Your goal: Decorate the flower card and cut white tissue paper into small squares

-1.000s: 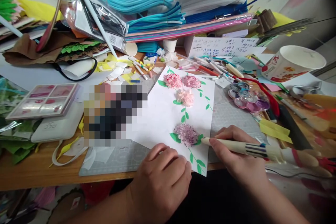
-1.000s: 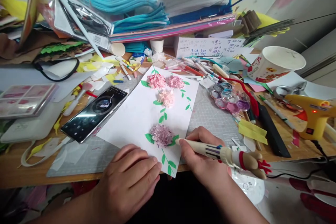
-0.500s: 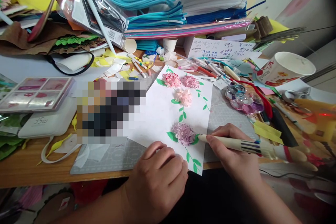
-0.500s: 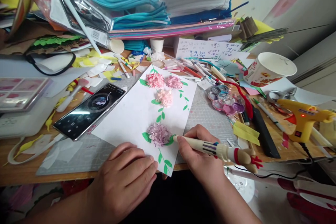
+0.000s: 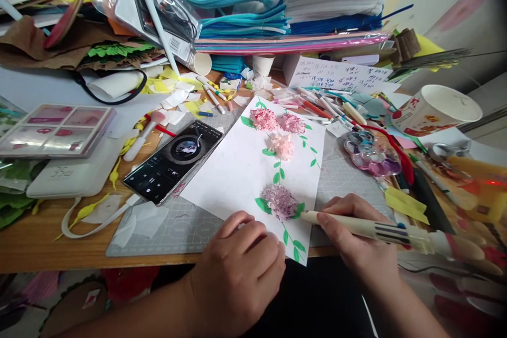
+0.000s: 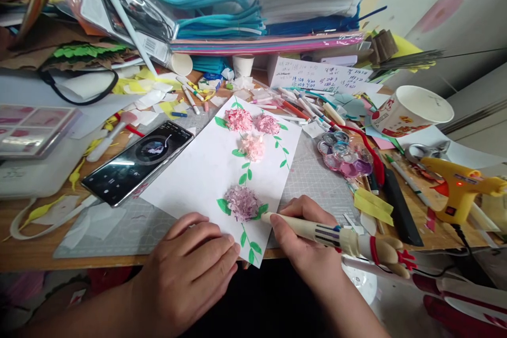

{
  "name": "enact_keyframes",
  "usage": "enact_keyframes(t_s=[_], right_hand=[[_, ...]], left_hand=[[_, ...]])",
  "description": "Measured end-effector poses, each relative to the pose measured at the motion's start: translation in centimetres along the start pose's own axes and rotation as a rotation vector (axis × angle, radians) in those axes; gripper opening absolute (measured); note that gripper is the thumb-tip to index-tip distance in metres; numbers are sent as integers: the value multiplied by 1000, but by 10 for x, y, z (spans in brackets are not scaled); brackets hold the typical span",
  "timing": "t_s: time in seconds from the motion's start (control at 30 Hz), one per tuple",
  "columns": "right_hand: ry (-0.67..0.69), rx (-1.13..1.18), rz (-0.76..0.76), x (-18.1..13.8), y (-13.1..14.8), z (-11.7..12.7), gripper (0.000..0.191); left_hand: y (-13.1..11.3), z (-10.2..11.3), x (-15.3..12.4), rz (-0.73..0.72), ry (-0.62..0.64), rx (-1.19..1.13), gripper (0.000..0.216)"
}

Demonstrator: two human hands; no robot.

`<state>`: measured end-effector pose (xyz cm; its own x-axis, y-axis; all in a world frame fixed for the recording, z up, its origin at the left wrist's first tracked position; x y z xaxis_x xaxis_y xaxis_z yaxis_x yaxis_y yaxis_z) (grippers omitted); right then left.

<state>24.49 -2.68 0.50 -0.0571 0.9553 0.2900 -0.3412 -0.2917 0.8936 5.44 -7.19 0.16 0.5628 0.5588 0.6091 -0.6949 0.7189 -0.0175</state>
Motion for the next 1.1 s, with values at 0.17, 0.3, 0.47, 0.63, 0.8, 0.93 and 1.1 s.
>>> enact_keyframes(t_s=[0.17, 0.3, 0.47, 0.63, 0.8, 0.93, 1.1], right_hand=[[-11, -8, -25, 1, 0, -2, 17], [-37, 60, -44, 1, -4, 0, 17], [52, 32, -37, 1, -3, -1, 16], [-125, 195, -65, 4, -2, 2, 18], [-268, 495, -86, -5, -3, 0, 18], [-24, 260, -113, -11, -1, -10, 14], [43, 270, -77, -11, 6, -18, 12]], left_hand=[[0, 0, 0, 1, 9, -7, 9], [0, 1, 0, 4, 1, -17, 9], [0, 1, 0, -7, 8, -1, 10], [0, 2, 1, -7, -14, -1, 11], [0, 4, -3, -16, -75, -28, 7], [0, 4, -6, -28, -81, -35, 9], [-1, 5, -5, -8, -62, -44, 9]])
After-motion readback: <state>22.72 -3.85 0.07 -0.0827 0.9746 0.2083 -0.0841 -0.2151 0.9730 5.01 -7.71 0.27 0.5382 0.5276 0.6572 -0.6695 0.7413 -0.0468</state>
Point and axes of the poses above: each hand's wrist, its own x-axis towards the middle knuckle, its own z-axis out of the back of the hand, y = z × x, the point moved 4 cm from there along x, towards the middle knuckle, and after that the axes turned 11 degrees about x, right-handed, at the moved point
